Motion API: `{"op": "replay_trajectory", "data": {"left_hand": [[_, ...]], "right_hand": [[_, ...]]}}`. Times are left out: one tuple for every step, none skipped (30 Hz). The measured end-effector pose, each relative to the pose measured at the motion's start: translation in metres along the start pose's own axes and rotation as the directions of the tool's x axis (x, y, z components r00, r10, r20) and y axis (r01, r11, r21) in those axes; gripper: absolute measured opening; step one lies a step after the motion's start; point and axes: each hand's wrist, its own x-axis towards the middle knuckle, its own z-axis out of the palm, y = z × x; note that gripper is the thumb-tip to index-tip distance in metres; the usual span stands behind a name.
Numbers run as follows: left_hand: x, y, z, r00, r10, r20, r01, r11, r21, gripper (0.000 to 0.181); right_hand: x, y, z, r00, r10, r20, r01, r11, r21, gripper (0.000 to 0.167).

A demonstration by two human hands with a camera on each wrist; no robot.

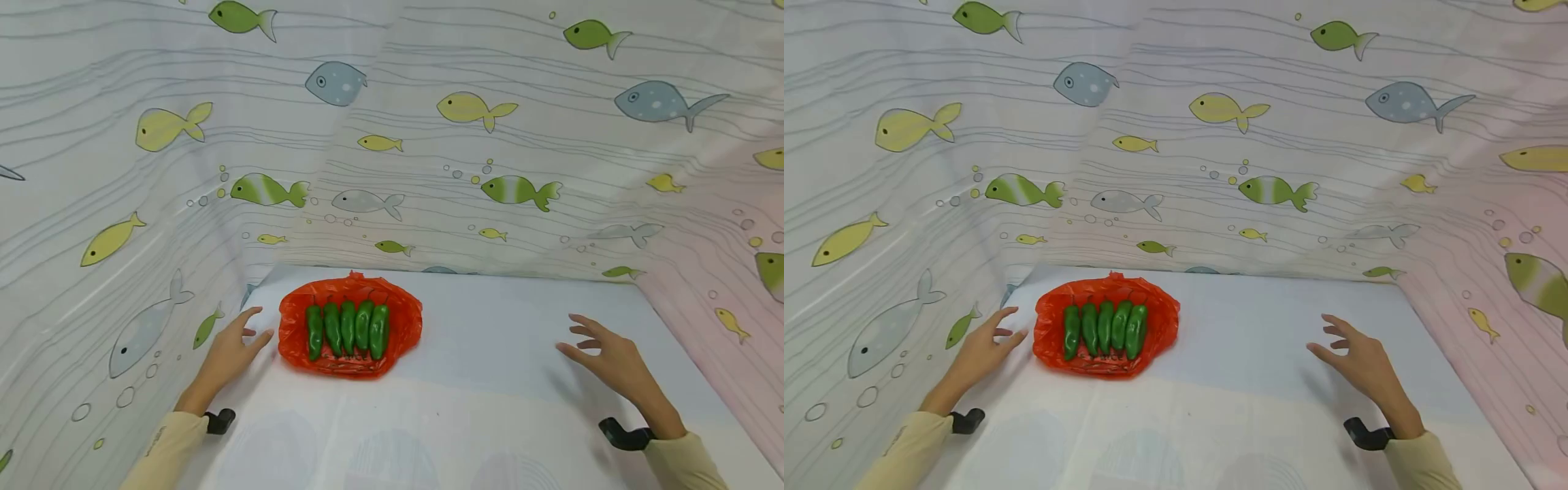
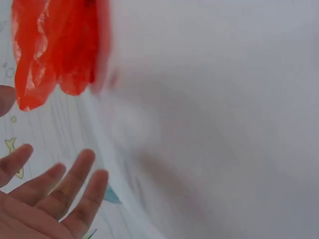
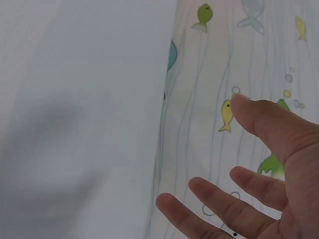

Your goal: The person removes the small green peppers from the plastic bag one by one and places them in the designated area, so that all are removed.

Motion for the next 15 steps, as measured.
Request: {"op": "replay_trajectory", "data": {"left_hand": [[0.0, 0.001, 0.0, 1.0, -0.014, 0.003, 0.014, 0.999, -0.041, 0.068], [0.0, 0.002, 0.0, 1.0, -0.024, 0.01, 0.024, 0.996, -0.082, 0.067], [0.0, 0.003, 0.0, 0.999, -0.033, 0.021, 0.035, 0.991, -0.126, 0.067], [0.0, 0.004, 0.0, 0.999, -0.031, 0.034, 0.036, 0.986, -0.164, 0.067], [0.0, 0.005, 0.0, 0.998, -0.03, 0.047, 0.039, 0.979, -0.198, 0.066], [0.0, 0.007, 0.0, 0.997, -0.031, 0.065, 0.045, 0.972, -0.23, 0.067], [0.0, 0.008, 0.0, 0.996, -0.034, 0.085, 0.055, 0.964, -0.26, 0.068], [0.0, 0.008, 0.001, 0.994, -0.033, 0.106, 0.062, 0.957, -0.284, 0.069], [0.0, 0.009, 0.001, 0.991, -0.035, 0.126, 0.073, 0.95, -0.305, 0.07], [0.001, 0.009, 0.002, 0.989, -0.033, 0.142, 0.077, 0.944, -0.322, 0.072], [0.001, 0.009, 0.003, 0.987, -0.033, 0.157, 0.085, 0.938, -0.337, 0.073], [0.001, 0.008, 0.005, 0.985, -0.029, 0.169, 0.087, 0.934, -0.348, 0.074], [0.002, 0.008, 0.006, 0.984, -0.023, 0.178, 0.087, 0.93, -0.358, 0.075], [0.003, 0.007, 0.007, 0.982, -0.013, 0.186, 0.082, 0.926, -0.369, 0.076], [0.003, 0.006, 0.009, 0.981, -0.005, 0.193, 0.08, 0.92, -0.384, 0.076]], "right_hand": [[0.0, -0.002, 0.001, 1.0, -0.001, 0.004, 0.001, 1.0, 0.012, 0.079], [0.0, -0.003, 0.002, 1.0, 0.0, 0.006, 0.0, 1.0, 0.022, 0.078], [0.0, -0.005, 0.003, 1.0, 0.001, 0.006, -0.001, 1.0, 0.028, 0.077], [0.0, -0.006, 0.003, 1.0, -0.001, 0.005, 0.0, 0.999, 0.039, 0.076], [0.0, -0.007, 0.004, 1.0, -0.003, 0.004, 0.003, 0.999, 0.046, 0.074], [0.0, -0.008, 0.004, 1.0, -0.003, 0.003, 0.003, 0.998, 0.057, 0.074], [0.0, -0.009, 0.005, 1.0, -0.004, 0.004, 0.004, 0.998, 0.068, 0.073], [0.001, -0.01, 0.006, 1.0, -0.007, 0.003, 0.006, 0.997, 0.078, 0.072], [0.001, -0.011, 0.007, 1.0, -0.009, 0.004, 0.008, 0.996, 0.088, 0.072], [0.001, -0.013, 0.008, 1.0, -0.01, 0.006, 0.01, 0.995, 0.097, 0.071], [0.001, -0.014, 0.009, 1.0, -0.009, 0.01, 0.008, 0.994, 0.109, 0.071], [0.001, -0.016, 0.01, 1.0, -0.007, 0.015, 0.006, 0.993, 0.121, 0.071], [0.001, -0.018, 0.011, 1.0, -0.006, 0.02, 0.004, 0.991, 0.132, 0.071], [0.001, -0.019, 0.013, 1.0, -0.003, 0.027, 0.0, 0.99, 0.142, 0.072], [0.001, -0.021, 0.015, 0.999, -0.002, 0.033, -0.003, 0.989, 0.15, 0.072]]}}
